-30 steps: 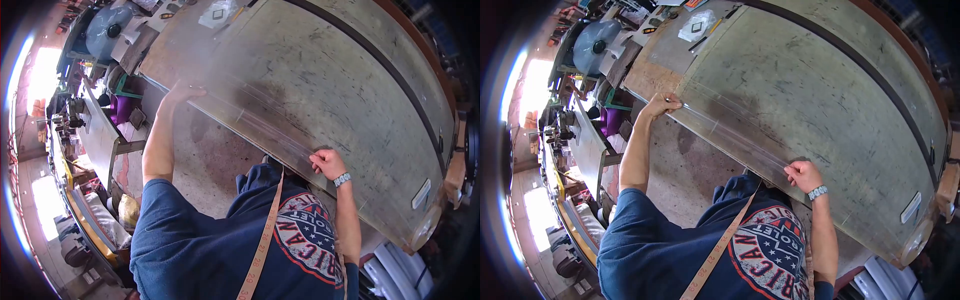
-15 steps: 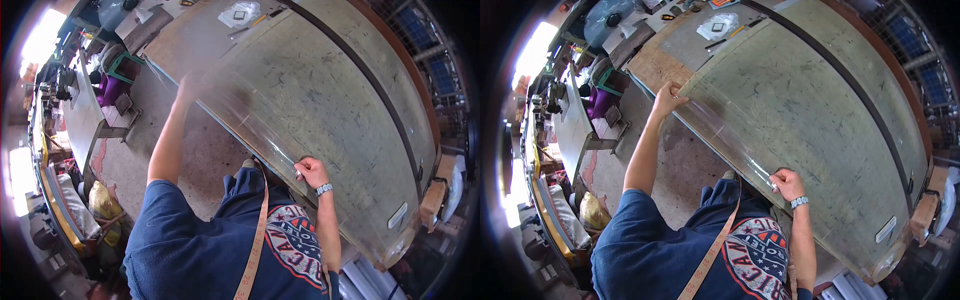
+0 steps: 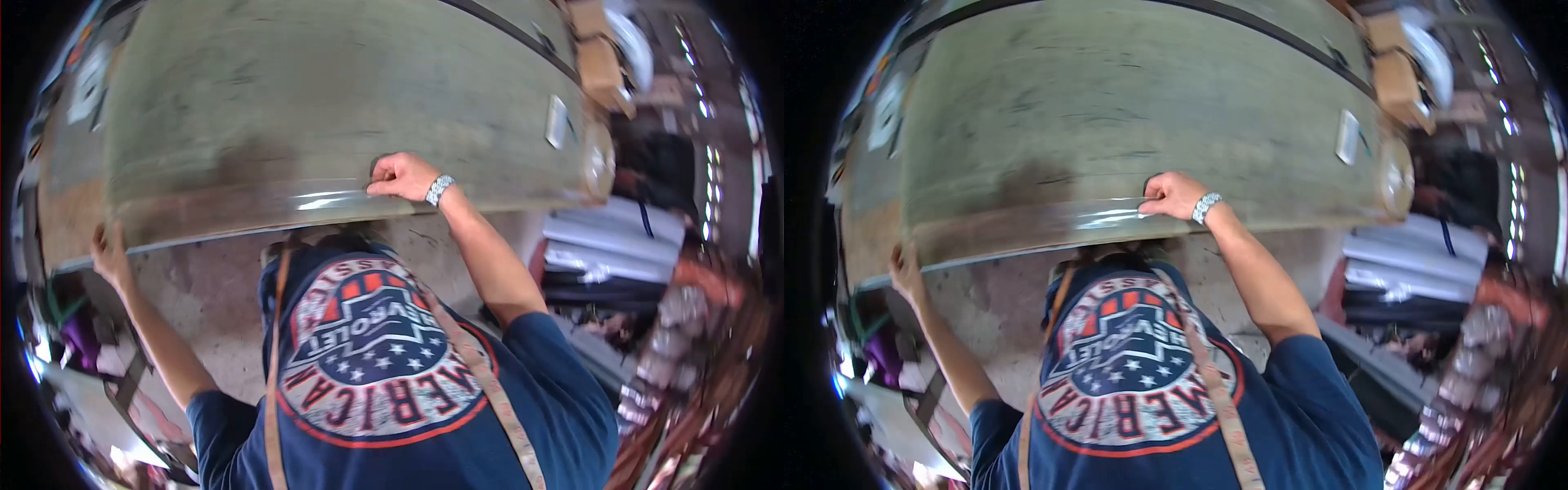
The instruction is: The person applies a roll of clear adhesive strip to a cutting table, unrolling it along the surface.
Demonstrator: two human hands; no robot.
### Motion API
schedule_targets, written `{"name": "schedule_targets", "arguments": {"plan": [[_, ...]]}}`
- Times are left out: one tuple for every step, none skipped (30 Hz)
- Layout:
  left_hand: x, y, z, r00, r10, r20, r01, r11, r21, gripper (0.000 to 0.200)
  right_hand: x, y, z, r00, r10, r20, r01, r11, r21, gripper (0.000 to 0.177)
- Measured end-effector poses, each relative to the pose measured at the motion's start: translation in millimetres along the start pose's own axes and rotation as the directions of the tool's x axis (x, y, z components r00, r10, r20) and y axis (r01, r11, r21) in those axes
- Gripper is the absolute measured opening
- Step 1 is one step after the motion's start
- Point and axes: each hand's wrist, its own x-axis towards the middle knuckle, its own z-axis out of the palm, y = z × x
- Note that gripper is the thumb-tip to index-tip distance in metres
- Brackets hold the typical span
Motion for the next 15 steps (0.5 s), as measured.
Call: {"name": "schedule_targets", "arguments": {"plan": [[-6.1, -0.3, 5.7, 1.000, 0.015, -0.018, -0.017, 0.997, -0.080, 0.059, -18.6, 28.9, -15.8, 0.998, 0.040, -0.038, -0.042, 0.998, -0.041, 0.037], [-7.6, 2.3, 7.0, 0.998, 0.023, -0.054, -0.030, 0.989, -0.145, 0.059, -39.0, 61.5, -30.1, 0.996, 0.060, -0.062, -0.065, 0.994, -0.082, 0.038], [-8.4, 4.9, 12.4, 0.994, 0.076, -0.079, -0.083, 0.992, -0.091, 0.057, -61.9, 89.8, -45.5, 0.991, 0.066, -0.114, -0.079, 0.991, -0.111, 0.039], [-10.1, 4.0, 14.9, 0.985, 0.130, -0.114, -0.134, 0.991, -0.026, 0.055, -81.9, 123.5, -60.4, 0.985, 0.083, -0.151, -0.099, 0.990, -0.102, 0.038], [-10.4, 5.3, 12.0, 0.971, 0.188, -0.147, -0.183, 0.982, 0.045, 0.053, -98.6, 162.5, -72.1, 0.967, 0.173, -0.185, -0.188, 0.980, -0.069, 0.038], [-13.1, 9.6, 6.4, 0.966, 0.214, -0.145, -0.188, 0.967, 0.174, 0.050, -111.3, 182.1, -81.4, 0.955, 0.207, -0.215, -0.232, 0.968, -0.096, 0.037], [-21.5, 27.0, 5.4, 0.960, 0.241, -0.143, -0.192, 0.937, 0.292, 0.047, -126.5, 184.8, -87.7, 0.936, 0.247, -0.251, -0.262, 0.965, -0.028, 0.037], [-24.2, 36.6, 7.7, 0.954, 0.266, -0.137, -0.191, 0.894, 0.404, 0.044, -129.6, 190.1, -87.1, 0.933, 0.227, -0.278, -0.240, 0.971, -0.012, 0.038], [-27.3, 35.3, 12.2, 0.941, 0.297, -0.161, -0.218, 0.898, 0.382, 0.035, -136.4, 197.4, -85.7, 0.929, 0.211, -0.305, -0.219, 0.976, 0.007, 0.038], [-29.4, 34.8, 11.7, 0.946, 0.287, -0.149, -0.210, 0.895, 0.395, 0.035, -141.1, 197.1, -82.4, 0.922, 0.199, -0.332, -0.201, 0.979, 0.030, 0.039], [-28.9, 35.2, 11.1, 0.950, 0.281, -0.134, -0.206, 0.890, 0.406, 0.034, -143.9, 196.4, -80.7, 0.919, 0.214, -0.332, -0.232, 0.973, -0.016, 0.037], [-27.5, 35.7, 12.0, 0.954, 0.276, -0.120, -0.204, 0.886, 0.417, 0.034, -145.8, 193.4, -78.1, 0.921, 0.197, -0.336, -0.207, 0.978, 0.007, 0.036], [-29.0, 40.0, 12.6, 0.942, 0.309, -0.133, -0.227, 0.876, 0.425, 0.036, -145.8, 192.0, -76.0, 0.924, 0.177, -0.340, -0.178, 0.984, 0.029, 0.034], [-28.3, 43.0, 14.7, 0.954, 0.286, -0.086, -0.235, 0.897, 0.374, 0.036, -145.1, 189.9, -73.6, 0.927, 0.157, -0.340, -0.149, 0.988, 0.050, 0.032], [-32.0, 51.6, 14.5, 0.966, 0.257, -0.037, -0.231, 0.915, 0.329, 0.036, -148.4, 184.7, -72.5, 0.926, 0.172, -0.335, -0.169, 0.985, 0.039, 0.030]]}}
